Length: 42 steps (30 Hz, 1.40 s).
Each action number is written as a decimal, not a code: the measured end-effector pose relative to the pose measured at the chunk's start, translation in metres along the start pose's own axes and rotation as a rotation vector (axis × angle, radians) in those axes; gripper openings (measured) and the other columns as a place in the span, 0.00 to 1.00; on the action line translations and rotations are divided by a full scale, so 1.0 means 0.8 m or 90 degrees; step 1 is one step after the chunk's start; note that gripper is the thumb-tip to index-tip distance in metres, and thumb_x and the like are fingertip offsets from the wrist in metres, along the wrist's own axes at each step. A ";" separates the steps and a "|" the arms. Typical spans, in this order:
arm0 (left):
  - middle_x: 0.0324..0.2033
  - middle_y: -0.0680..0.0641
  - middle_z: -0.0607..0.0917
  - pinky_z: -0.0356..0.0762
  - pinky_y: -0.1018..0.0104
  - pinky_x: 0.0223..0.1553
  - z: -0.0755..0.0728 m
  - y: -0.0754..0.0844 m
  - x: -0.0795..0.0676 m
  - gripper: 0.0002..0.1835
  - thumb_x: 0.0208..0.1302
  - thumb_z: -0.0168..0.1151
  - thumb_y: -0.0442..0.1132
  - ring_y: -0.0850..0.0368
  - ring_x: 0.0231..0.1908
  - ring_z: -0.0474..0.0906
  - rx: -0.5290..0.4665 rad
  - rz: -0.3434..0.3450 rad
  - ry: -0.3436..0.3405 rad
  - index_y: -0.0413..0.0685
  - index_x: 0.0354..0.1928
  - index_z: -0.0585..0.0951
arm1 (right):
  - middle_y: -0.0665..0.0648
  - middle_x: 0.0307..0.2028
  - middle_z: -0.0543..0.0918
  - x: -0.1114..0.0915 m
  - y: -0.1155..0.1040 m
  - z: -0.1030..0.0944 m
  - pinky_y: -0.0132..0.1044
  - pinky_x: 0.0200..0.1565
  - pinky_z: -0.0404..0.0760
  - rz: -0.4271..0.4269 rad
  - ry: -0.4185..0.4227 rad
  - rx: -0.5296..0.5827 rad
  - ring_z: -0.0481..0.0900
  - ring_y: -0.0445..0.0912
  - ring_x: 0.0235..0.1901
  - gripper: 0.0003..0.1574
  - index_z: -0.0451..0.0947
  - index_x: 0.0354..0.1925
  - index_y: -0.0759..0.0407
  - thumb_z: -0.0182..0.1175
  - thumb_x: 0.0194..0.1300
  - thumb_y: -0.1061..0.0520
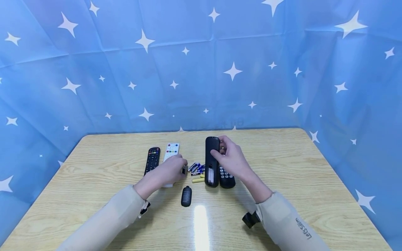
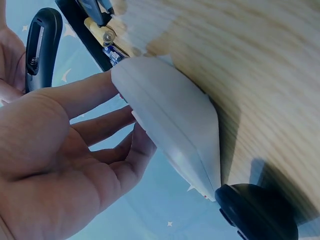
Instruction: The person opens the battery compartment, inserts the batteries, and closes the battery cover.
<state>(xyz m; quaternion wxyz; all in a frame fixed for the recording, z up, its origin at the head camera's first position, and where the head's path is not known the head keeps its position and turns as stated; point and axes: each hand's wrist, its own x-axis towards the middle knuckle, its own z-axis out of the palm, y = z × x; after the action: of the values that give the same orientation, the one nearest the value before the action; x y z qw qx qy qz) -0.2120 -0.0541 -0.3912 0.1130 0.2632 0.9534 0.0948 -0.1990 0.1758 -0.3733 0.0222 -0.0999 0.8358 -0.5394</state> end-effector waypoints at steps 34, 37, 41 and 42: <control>0.28 0.52 0.77 0.76 0.70 0.31 0.003 0.006 -0.003 0.08 0.51 0.67 0.25 0.60 0.29 0.73 -0.025 0.019 0.026 0.41 0.33 0.84 | 0.63 0.48 0.79 0.000 0.002 -0.001 0.45 0.34 0.84 0.000 -0.004 0.007 0.80 0.52 0.40 0.26 0.65 0.61 0.59 0.59 0.69 0.55; 0.30 0.51 0.78 0.76 0.70 0.32 0.003 0.005 -0.004 0.10 0.50 0.65 0.23 0.60 0.31 0.74 -0.034 0.023 0.035 0.40 0.35 0.84 | 0.63 0.48 0.79 0.000 0.002 -0.001 0.46 0.34 0.84 0.003 -0.004 0.009 0.80 0.53 0.40 0.26 0.65 0.61 0.59 0.59 0.69 0.55; 0.35 0.49 0.79 0.78 0.69 0.39 0.001 0.003 -0.005 0.16 0.49 0.61 0.20 0.56 0.38 0.77 -0.072 0.025 0.052 0.40 0.40 0.83 | 0.63 0.48 0.79 0.000 0.001 -0.001 0.44 0.34 0.84 0.004 -0.005 0.011 0.80 0.52 0.40 0.26 0.65 0.61 0.59 0.59 0.69 0.55; 0.37 0.49 0.79 0.78 0.68 0.41 0.000 0.003 -0.005 0.17 0.50 0.61 0.20 0.55 0.40 0.78 -0.083 0.028 0.061 0.40 0.41 0.83 | 0.63 0.48 0.79 -0.001 0.001 -0.002 0.44 0.34 0.84 0.003 -0.005 0.011 0.80 0.52 0.40 0.26 0.65 0.61 0.59 0.59 0.69 0.55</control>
<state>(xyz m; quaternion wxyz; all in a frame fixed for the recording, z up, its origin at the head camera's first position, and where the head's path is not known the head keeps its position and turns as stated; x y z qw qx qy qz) -0.2073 -0.0543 -0.3898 0.0815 0.2716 0.9435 0.1714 -0.1986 0.1773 -0.3732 0.0276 -0.1002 0.8311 -0.5464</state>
